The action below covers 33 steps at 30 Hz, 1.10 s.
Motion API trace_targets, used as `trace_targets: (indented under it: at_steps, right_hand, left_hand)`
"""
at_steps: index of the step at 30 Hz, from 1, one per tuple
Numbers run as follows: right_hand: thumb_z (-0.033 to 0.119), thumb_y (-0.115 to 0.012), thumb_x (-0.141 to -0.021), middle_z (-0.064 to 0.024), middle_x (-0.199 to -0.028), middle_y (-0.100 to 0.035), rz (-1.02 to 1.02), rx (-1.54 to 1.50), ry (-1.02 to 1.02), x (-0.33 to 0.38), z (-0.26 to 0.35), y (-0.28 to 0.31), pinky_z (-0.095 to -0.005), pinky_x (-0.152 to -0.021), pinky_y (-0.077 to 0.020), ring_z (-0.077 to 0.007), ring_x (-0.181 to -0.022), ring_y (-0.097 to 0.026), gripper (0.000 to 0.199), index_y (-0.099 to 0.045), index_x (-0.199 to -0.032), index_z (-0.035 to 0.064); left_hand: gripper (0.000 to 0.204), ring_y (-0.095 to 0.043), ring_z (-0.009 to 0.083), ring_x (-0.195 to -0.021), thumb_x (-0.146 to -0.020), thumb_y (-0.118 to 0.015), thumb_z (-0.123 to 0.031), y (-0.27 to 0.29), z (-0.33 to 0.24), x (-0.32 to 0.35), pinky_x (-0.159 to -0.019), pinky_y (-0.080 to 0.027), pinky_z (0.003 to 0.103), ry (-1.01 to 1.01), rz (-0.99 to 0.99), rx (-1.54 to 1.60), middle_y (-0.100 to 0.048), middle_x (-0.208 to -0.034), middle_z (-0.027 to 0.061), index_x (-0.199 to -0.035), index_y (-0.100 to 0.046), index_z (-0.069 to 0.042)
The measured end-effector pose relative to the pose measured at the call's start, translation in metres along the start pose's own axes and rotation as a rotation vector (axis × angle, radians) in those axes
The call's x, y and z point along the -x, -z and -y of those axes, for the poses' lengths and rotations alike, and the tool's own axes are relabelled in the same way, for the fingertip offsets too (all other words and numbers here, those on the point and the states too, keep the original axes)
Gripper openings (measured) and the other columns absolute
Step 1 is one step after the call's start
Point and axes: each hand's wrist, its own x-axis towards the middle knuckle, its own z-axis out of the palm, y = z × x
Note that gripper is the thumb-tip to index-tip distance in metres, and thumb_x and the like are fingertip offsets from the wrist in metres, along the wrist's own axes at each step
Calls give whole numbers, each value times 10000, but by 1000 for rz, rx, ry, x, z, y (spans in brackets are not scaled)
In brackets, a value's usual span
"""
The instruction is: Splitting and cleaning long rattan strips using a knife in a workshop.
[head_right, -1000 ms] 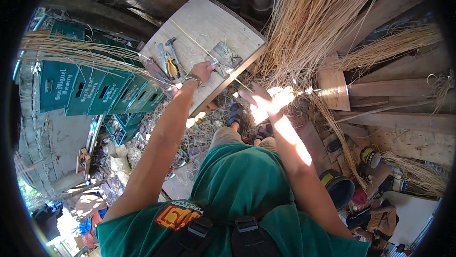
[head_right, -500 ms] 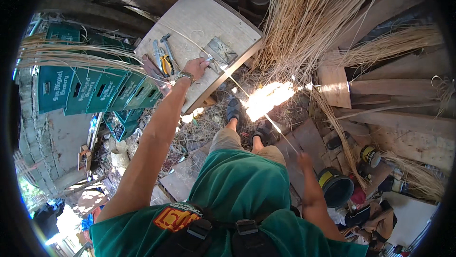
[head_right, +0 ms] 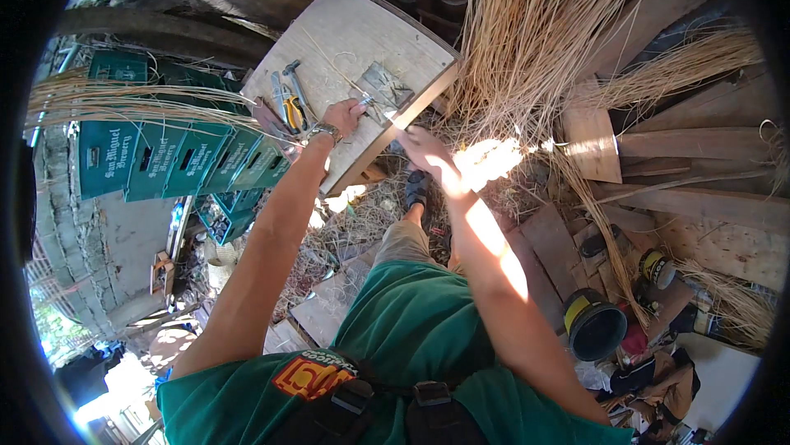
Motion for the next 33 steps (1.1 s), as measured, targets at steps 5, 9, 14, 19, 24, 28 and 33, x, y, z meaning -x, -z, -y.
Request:
trace_targets:
  at_steps: [5,9,14,19,24,28,33]
  right_hand:
    - [591,-475,-877,-175,-1009,-640,-207,399,114,-55,-29,-11,-323,-661,-526,-260,-833,-672,679,-524,-1227,10]
    - [449,-488,-934,-34,-668,-568,-151,-70,-44,-43,-10,-21,-303,-477,-440,-155,-491,-532,453,-613,-906,14]
    - [410,-467,-940,-111,-748,-611,-262,351,337,-63,-58,-8,-360,-601,-471,-247,-710,-602,418,-596,-838,25]
    - [219,-487,-875,-116,-754,-597,-351,1048,418,26,-218,25,-376,-612,-480,-276,-715,-601,177,-614,-870,97]
    - [352,-505,-880,-209,-998,-643,-362,644,-531,240,-404,91,-481,-785,-473,-411,-934,-597,346,-668,-964,58]
    - [484,-639,-767,-214,-1165,-591,-55,860,-806,251,-426,123,-448,-886,-459,-359,-1049,-586,574,-612,-1140,50]
    - [406,-791,-659,-174,-1172,-590,-186,447,-180,74,-181,68,-376,-944,-445,-285,-1105,-554,856,-439,-1308,-26]
  left_hand:
    - [284,-593,403,-916,-908,-521,-358,-1,-23,-8,-792,-472,453,40,94,73,-636,-924,207,-978,-625,-103]
    - [282,-593,407,-907,-908,-523,-355,4,-8,-1,-785,-471,460,59,76,21,-636,-913,207,-961,-618,-95]
    - [298,-616,238,-612,-910,-540,-373,-4,-16,-11,-615,-483,348,-58,9,-44,-616,-655,115,-883,-622,-88]
    - [293,-627,318,-703,-909,-534,-370,-2,-9,-10,-654,-485,388,-44,-1,-47,-630,-732,156,-891,-618,-90]
    - [284,-598,396,-921,-895,-539,-358,11,-22,0,-795,-472,459,17,88,-7,-640,-927,205,-965,-628,-97]
    - [285,-598,391,-933,-897,-536,-354,8,-28,-6,-801,-473,456,-45,60,24,-642,-938,202,-976,-625,-95]
    - [298,-590,404,-936,-902,-522,-356,16,-3,3,-806,-471,464,-16,55,-42,-638,-948,210,-1005,-616,-93]
